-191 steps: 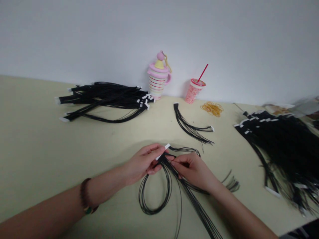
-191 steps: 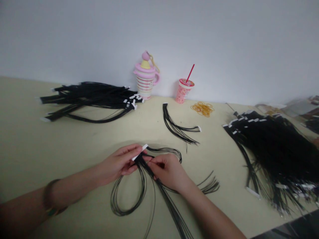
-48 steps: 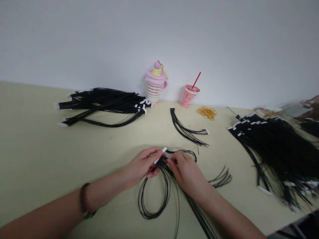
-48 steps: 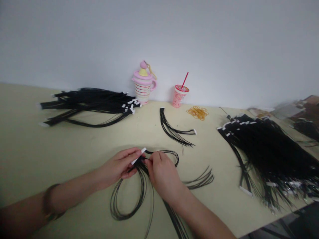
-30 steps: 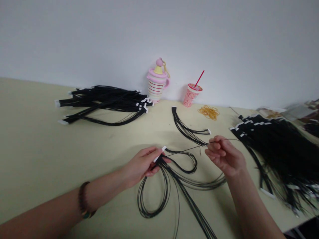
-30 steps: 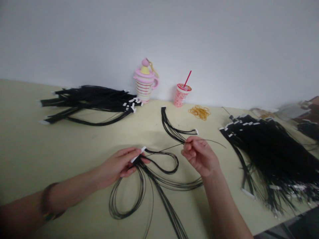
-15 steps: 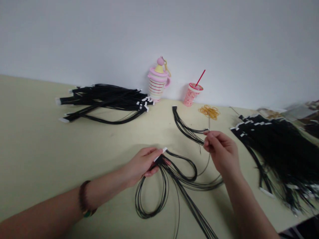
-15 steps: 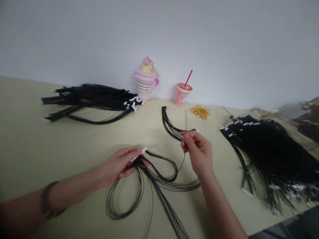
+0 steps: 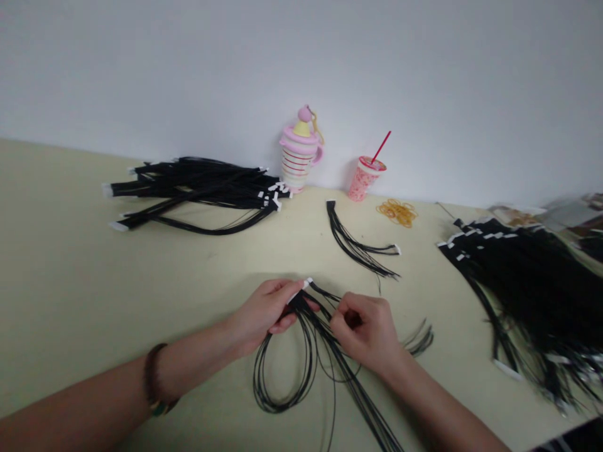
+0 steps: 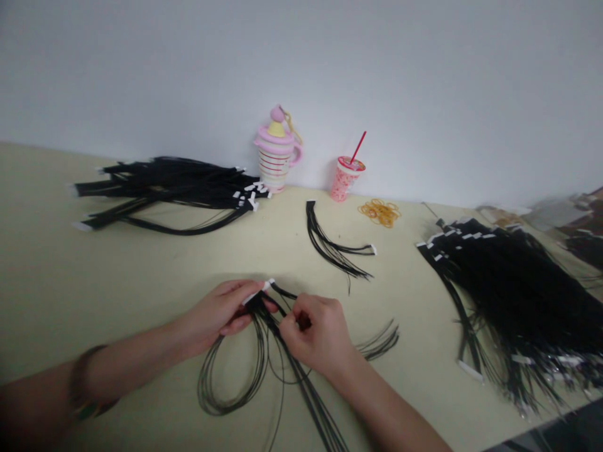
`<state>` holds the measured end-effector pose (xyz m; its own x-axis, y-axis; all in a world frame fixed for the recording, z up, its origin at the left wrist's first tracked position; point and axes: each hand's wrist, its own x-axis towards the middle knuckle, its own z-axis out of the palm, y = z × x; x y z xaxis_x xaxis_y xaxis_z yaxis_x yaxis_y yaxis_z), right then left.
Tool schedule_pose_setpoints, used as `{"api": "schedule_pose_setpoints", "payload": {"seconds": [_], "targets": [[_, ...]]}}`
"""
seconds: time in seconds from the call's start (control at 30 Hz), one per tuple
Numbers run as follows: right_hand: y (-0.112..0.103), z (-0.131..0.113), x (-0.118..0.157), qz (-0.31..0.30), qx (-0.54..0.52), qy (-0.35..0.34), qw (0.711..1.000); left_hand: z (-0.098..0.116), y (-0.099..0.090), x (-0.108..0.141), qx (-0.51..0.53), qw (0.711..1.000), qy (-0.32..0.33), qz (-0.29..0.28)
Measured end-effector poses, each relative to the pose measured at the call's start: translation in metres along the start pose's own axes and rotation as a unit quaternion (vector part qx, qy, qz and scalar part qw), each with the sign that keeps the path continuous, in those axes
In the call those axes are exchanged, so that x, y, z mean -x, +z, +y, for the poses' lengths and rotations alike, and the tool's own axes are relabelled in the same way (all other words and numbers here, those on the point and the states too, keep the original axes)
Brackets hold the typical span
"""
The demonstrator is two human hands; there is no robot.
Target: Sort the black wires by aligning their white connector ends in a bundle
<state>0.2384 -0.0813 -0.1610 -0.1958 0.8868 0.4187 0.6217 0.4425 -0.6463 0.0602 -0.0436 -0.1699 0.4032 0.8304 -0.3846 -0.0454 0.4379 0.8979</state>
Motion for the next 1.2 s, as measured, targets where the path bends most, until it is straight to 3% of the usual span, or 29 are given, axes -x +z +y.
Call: {"api": "schedule_pose_setpoints", "payload": {"seconds": [1.2], "targets": [[0.0015,-0.0012,0.0017,-0.016,0.003,-0.011,1.000,0.0005,-0.0033,-0.0017,0.016,1.000,0.009,-0.007]]}}
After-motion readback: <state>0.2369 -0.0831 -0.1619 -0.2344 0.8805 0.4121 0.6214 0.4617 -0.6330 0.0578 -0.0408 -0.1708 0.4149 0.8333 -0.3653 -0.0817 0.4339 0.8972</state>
